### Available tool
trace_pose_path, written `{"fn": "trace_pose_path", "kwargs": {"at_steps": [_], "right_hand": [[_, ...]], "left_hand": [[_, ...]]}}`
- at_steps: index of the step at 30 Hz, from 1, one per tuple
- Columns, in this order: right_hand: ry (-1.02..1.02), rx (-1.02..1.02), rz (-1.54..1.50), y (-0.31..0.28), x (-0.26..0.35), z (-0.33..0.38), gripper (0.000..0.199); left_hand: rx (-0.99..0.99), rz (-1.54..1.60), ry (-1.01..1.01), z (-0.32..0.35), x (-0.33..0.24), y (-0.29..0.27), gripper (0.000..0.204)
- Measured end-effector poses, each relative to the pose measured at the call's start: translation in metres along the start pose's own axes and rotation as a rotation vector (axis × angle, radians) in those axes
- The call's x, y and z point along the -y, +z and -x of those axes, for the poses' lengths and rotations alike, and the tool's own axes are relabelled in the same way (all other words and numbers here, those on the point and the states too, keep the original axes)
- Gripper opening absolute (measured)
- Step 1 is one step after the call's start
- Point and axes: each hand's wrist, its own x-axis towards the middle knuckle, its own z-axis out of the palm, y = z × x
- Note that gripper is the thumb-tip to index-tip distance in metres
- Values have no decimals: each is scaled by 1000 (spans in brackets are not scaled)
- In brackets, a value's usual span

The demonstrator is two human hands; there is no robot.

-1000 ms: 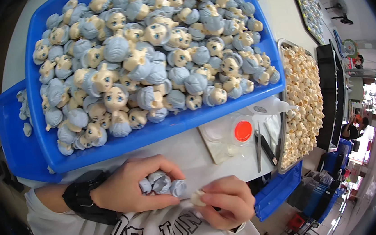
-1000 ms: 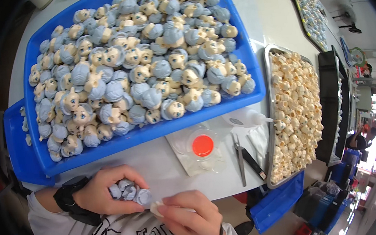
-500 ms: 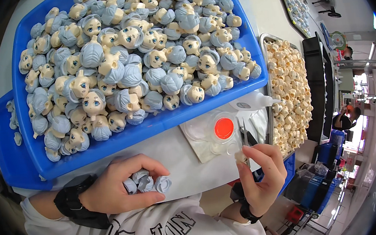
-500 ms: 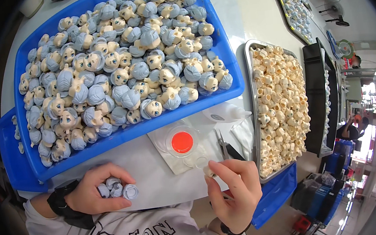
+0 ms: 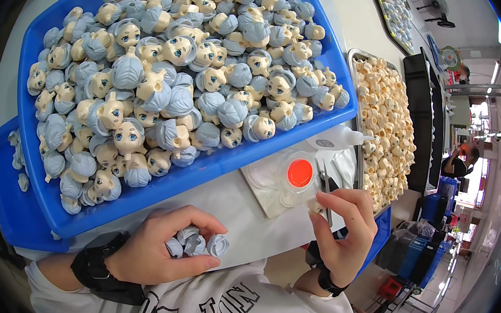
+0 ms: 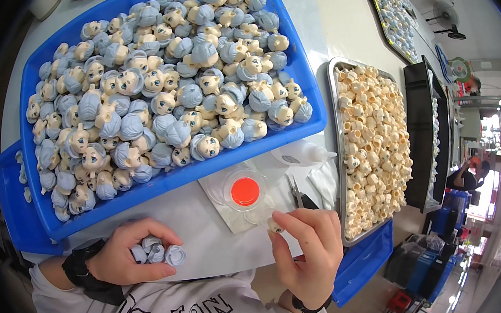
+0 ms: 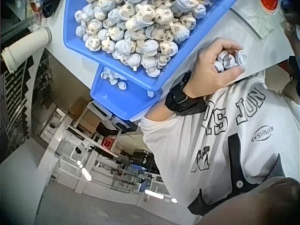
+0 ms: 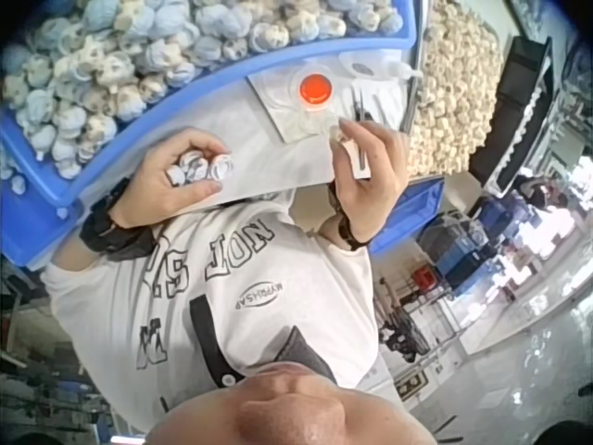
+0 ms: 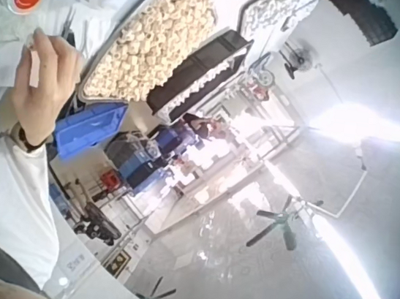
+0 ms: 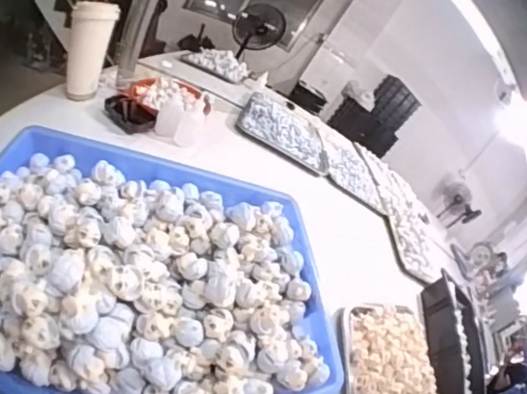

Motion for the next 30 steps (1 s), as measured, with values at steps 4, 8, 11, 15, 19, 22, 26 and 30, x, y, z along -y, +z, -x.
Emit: {"fn": "trace_pose_path", "kwargs": {"at_steps": [4,8,11,15,19,22,26,30], "right_hand": [[-4,-37,-25,3,-2,2,32],[0,-53,-44,4,-4,3,32],[9,-62,-58,6,-5,3,31],[23,-78,-78,7,-6,5,31],[23,-90,-84,7,-6,6,32],[25,-131,-127,5,-2,10,33],[-114,-66,-477,8,10,18,36],[-225,68,-600,34,26,18,37]], "left_hand": [[23,-50,75,-4,-1,-1,35],[26,-65,88,-4,-1,-2,34],[27,-65,97,-4,0,-2,35],[34,-69,105,-4,0,-2,36],[27,-71,112,-4,0,-3,36],[5,-53,116,-3,-1,-3,35],[-3,-27,77,-3,-2,-3,36],[0,6,35,-2,-2,-2,36]]}}
